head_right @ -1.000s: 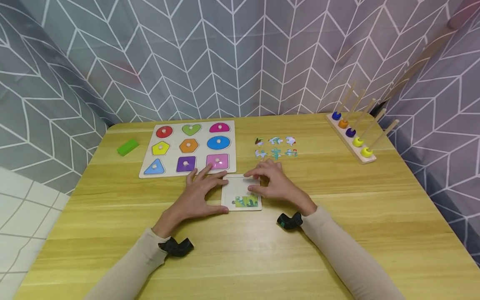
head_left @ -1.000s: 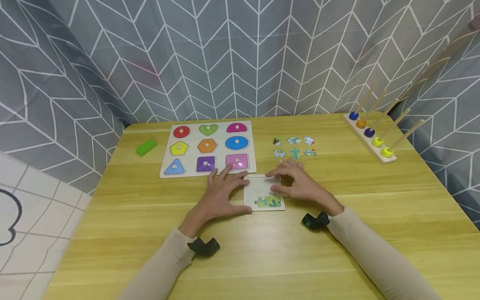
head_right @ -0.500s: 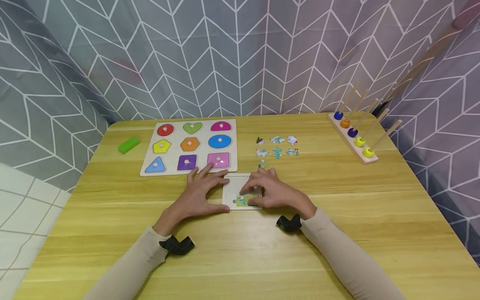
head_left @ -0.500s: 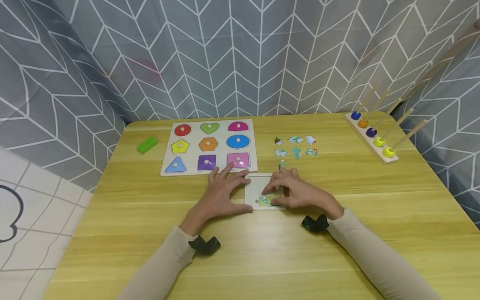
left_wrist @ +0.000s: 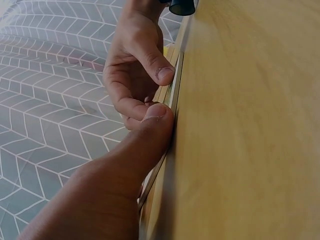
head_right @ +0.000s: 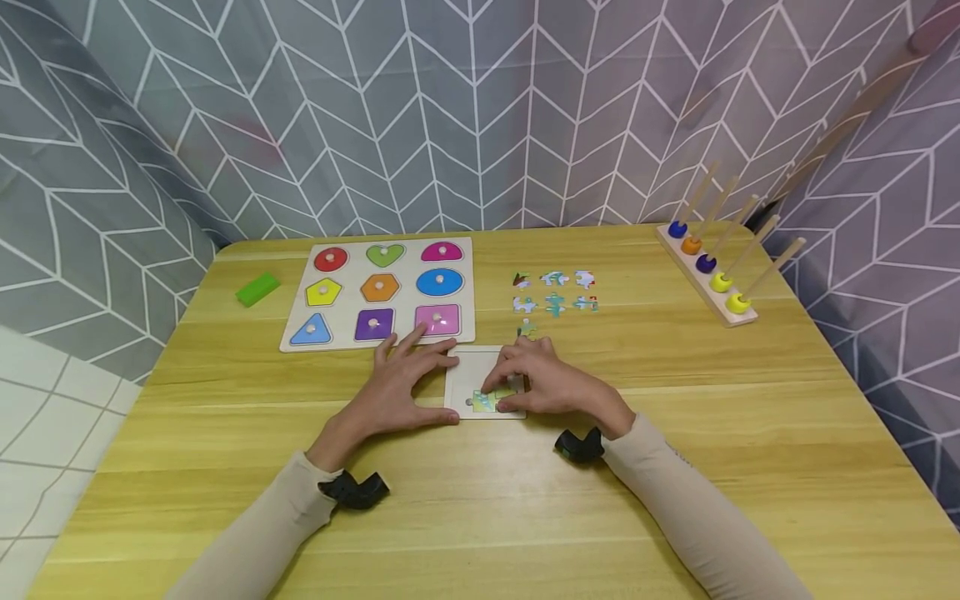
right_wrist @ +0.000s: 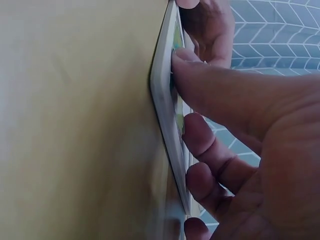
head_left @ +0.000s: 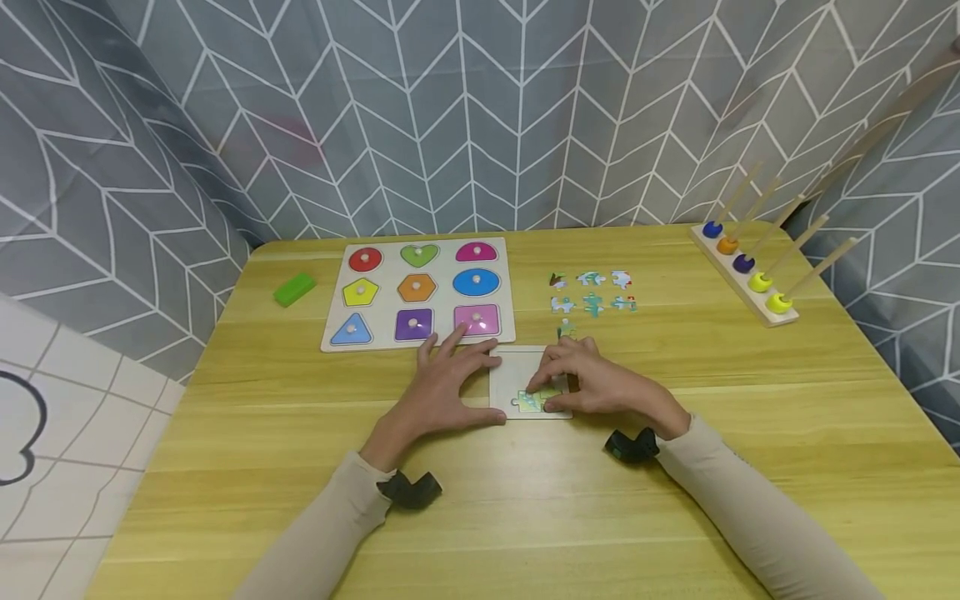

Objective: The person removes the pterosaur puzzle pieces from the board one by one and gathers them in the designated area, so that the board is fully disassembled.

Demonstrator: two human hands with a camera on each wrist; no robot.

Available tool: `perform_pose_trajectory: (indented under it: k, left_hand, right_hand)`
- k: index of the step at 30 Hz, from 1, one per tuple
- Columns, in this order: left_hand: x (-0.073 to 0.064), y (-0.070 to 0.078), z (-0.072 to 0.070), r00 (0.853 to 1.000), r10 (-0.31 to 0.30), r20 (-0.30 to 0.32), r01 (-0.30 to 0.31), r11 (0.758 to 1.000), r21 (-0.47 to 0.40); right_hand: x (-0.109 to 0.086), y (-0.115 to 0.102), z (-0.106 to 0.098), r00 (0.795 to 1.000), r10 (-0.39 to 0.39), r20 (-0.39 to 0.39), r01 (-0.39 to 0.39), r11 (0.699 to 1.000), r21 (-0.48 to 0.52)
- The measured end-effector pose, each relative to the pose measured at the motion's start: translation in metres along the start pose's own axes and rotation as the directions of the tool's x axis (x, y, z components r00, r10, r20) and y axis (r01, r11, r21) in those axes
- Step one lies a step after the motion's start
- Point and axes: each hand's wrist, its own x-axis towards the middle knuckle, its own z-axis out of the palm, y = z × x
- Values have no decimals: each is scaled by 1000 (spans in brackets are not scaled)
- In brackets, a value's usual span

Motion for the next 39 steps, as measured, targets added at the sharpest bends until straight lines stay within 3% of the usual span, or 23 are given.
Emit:
perform_pose_trajectory:
  k: [23, 39]
  left_hand:
    - [-1, -1, 1, 1000, 8, -14, -8, 1000, -13]
    - [-1, -1, 1, 1000, 11, -14, -11, 1000, -7]
  right_hand:
    - [1, -1, 2, 1000, 29, 0, -29, 999, 29]
    - [2, -2, 2, 1000, -17, -9, 17, 1000, 12]
